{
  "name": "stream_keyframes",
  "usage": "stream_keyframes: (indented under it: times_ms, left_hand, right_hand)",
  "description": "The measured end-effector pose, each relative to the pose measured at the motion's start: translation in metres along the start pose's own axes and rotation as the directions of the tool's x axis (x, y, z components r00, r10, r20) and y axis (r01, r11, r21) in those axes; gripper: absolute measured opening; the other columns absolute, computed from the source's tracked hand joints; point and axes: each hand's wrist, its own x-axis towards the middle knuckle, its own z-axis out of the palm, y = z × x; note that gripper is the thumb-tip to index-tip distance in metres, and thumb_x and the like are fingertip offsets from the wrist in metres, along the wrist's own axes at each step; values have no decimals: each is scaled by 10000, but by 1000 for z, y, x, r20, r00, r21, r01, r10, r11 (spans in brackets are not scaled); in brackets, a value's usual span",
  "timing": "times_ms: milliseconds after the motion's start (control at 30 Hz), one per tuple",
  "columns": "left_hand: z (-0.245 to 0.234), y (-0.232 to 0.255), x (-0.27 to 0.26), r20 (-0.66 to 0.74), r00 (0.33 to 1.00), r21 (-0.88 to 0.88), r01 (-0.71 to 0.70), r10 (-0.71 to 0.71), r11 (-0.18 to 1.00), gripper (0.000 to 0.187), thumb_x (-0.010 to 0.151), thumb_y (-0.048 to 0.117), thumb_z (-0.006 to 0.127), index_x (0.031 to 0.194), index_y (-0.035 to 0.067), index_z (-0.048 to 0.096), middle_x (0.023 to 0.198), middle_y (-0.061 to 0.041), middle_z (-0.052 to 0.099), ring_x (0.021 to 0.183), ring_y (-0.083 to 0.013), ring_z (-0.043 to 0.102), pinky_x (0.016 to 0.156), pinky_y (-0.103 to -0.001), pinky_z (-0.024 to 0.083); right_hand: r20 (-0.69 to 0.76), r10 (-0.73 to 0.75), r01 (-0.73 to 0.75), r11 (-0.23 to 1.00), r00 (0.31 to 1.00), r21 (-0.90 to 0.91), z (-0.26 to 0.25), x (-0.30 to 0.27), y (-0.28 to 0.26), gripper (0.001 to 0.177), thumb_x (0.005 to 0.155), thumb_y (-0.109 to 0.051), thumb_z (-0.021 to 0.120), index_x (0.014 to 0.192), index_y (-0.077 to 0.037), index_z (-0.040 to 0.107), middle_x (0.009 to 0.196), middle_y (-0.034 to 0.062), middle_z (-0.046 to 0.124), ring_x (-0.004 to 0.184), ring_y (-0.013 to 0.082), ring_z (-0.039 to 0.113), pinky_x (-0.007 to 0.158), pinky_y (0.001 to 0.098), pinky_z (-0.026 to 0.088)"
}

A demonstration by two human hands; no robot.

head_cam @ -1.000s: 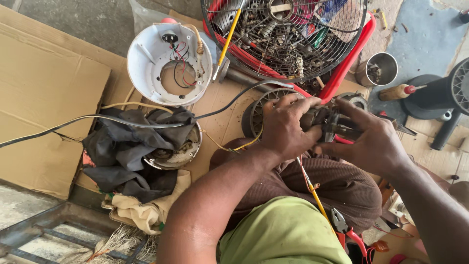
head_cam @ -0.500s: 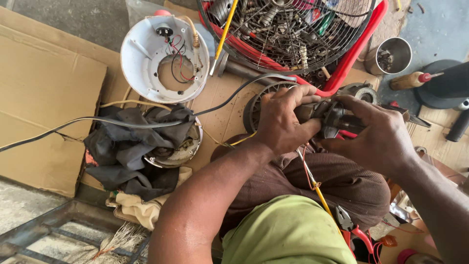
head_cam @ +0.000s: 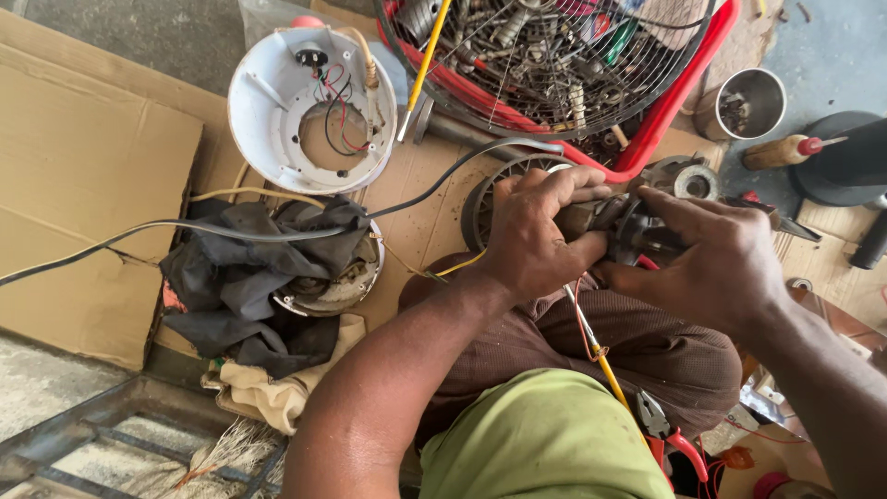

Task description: The person sits on the floor and repairs a small electrical motor, likely from a fan. They use a screwdriver to remove the end cap, wipe the internal components with a cloth, and then reassemble the motor housing.

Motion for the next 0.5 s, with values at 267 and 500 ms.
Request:
stream_keyframes:
  times_ms: [267,500]
  left_hand:
    - [6,-5,-11,-39,999,-44,-31,29,999,540,741,205,758,1257,114,630,1149,-9,787,1105,-167,692,1046,-403,439]
    - [24,-23,3,-118,992,135,55,-39,989,439,708,381,804,1119,241,737,1002,-123,714,967,-317,704,932,-446,554]
  right_hand:
    - [8,97,-98,991,995,89,4,-7,6,753,640,-338,924,1319,-80,724,1030,97,784,826,151,761,808,309,603]
    - [212,327,-356,927,921,118,37,-4,67,910,627,-329,955,1437,-107,605,1152,122,786,999,203,753,889,382,592]
